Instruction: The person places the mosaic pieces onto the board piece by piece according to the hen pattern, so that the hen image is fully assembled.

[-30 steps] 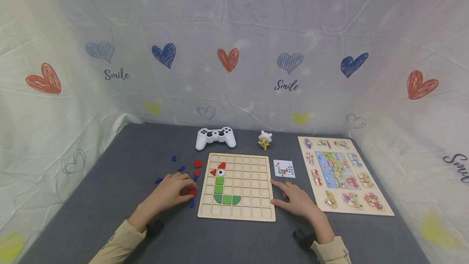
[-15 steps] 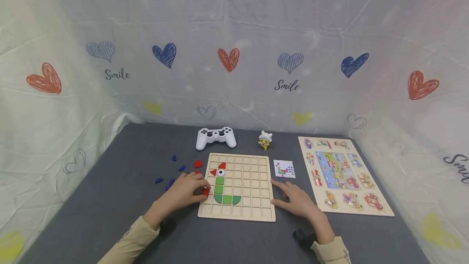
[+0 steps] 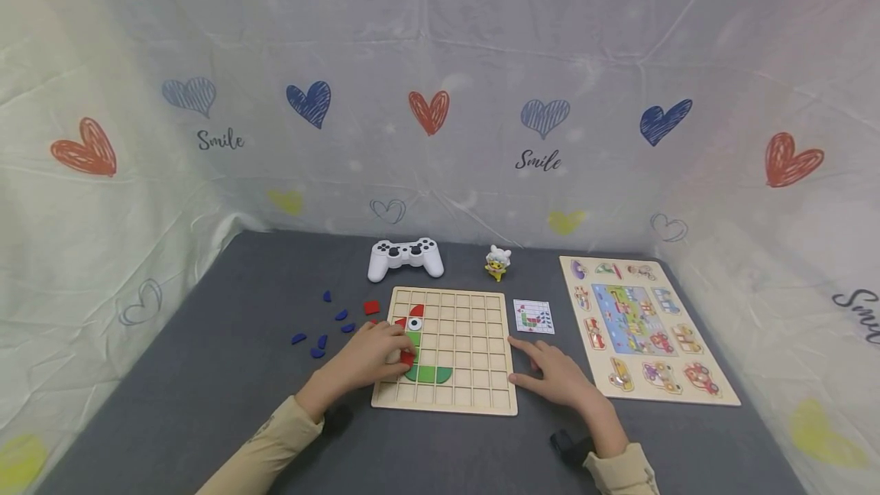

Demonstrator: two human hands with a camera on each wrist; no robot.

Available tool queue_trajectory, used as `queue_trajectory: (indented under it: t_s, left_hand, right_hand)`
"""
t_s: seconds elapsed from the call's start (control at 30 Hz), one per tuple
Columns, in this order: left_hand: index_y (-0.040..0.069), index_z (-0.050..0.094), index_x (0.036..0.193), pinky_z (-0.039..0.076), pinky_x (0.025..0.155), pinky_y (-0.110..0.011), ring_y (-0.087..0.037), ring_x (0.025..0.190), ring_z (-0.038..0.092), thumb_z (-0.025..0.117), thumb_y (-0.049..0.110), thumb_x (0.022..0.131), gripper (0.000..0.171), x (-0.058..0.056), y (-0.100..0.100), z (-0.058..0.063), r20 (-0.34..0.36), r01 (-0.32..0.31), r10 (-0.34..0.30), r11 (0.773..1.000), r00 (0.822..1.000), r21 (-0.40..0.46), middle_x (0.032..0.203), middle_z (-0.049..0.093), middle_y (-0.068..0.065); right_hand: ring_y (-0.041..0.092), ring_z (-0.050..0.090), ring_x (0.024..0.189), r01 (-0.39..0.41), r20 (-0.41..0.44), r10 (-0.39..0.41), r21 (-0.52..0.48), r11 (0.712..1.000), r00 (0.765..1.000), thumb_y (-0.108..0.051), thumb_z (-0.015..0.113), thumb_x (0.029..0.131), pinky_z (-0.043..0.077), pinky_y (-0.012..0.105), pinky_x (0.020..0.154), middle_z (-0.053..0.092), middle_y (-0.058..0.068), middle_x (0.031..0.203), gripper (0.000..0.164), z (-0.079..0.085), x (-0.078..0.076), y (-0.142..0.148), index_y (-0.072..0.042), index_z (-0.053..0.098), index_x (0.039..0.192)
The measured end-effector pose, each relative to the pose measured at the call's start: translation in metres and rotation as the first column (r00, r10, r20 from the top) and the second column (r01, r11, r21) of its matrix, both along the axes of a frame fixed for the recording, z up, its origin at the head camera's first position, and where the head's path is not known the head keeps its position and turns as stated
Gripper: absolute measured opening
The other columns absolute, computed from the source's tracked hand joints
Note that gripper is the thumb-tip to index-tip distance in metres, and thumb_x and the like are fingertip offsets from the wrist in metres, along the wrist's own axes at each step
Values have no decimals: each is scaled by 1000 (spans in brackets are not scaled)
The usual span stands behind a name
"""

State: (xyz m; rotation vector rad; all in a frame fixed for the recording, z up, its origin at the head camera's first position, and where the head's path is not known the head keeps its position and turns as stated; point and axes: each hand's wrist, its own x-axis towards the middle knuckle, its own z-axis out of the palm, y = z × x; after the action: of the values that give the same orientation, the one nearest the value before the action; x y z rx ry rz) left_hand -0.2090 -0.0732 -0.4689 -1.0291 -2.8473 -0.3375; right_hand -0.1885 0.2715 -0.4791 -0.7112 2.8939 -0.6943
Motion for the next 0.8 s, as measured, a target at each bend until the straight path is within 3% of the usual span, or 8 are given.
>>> queue_trajectory:
  t_s: [0.2, 0.37, 0.8]
  left_hand:
    - [28, 69, 97, 41, 79, -38, -14, 92, 54, 71, 36, 80, 19, -4, 15, 7, 3, 26, -26, 999, 1000, -37, 93, 59, 9]
    - [29, 69, 100, 41, 85, -41, -14, 96, 55, 68, 36, 83, 18, -7, 25, 11, 19, 39, -38, 997, 999, -68, 97, 60, 9]
    - [29, 68, 98, 42, 86, -42, -12, 87, 53, 68, 35, 83, 17, -11, 33, 7, 13, 62, -61, 995, 998, -79, 90, 58, 8]
  right_hand:
    - [4, 27, 59, 5, 3, -5, 1, 1000, 1000, -45, 63, 84, 25, 20, 54, 38, -5, 73, 64, -1, 0, 0, -14, 46, 137]
    - [4, 27, 59, 3, 6, -3, -4, 1000, 1000, -45, 63, 84, 24, 20, 54, 38, -5, 74, 64, -1, -1, 0, -14, 46, 137]
    - [4, 27, 59, -4, 5, 4, -4, 1000, 1000, -45, 63, 84, 25, 20, 54, 38, -6, 74, 64, -1, -1, 0, -15, 45, 138]
